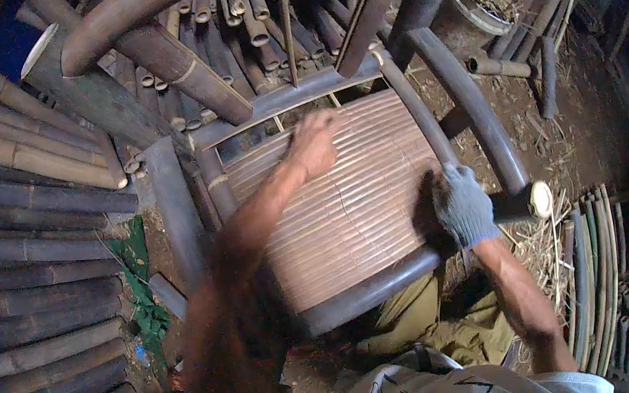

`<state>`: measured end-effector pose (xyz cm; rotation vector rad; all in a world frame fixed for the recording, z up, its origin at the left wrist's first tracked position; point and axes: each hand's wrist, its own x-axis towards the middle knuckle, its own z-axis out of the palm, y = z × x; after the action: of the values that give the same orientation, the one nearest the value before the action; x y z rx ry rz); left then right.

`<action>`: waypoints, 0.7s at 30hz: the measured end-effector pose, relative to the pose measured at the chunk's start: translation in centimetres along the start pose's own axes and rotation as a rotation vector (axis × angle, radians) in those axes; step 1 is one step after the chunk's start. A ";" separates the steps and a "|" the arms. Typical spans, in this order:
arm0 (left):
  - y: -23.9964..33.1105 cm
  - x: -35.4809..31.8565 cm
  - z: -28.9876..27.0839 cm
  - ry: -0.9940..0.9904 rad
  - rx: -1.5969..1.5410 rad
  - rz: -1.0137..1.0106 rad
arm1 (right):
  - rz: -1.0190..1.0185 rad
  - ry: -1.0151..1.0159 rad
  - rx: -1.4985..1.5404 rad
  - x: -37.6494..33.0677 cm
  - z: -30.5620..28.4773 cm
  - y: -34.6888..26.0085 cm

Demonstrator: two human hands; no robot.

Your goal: The person constructs a bamboo chair by whittling bamboo strips with a knife and inserting them into the chair frame.

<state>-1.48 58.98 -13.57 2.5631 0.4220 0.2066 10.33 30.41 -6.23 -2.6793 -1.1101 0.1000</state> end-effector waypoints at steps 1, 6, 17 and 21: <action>1.6 -1.8 -0.3 -0.107 0.045 0.136 | -0.103 0.034 0.007 -2.3 -0.5 0.0; 4.2 -6.1 -0.2 -0.105 0.248 -0.154 | -0.329 0.013 0.171 -9.5 2.8 -4.5; -3.1 -4.6 -4.8 -0.210 0.223 -0.479 | -0.177 -0.288 0.405 -3.6 8.3 -9.3; -1.9 -4.9 -6.5 -0.204 0.258 -0.468 | 0.389 -0.802 1.083 -2.6 1.0 -9.4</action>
<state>-8.09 61.97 -9.42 2.6059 1.0013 -0.2927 1.86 35.23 -5.01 -1.7593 -0.3868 1.4531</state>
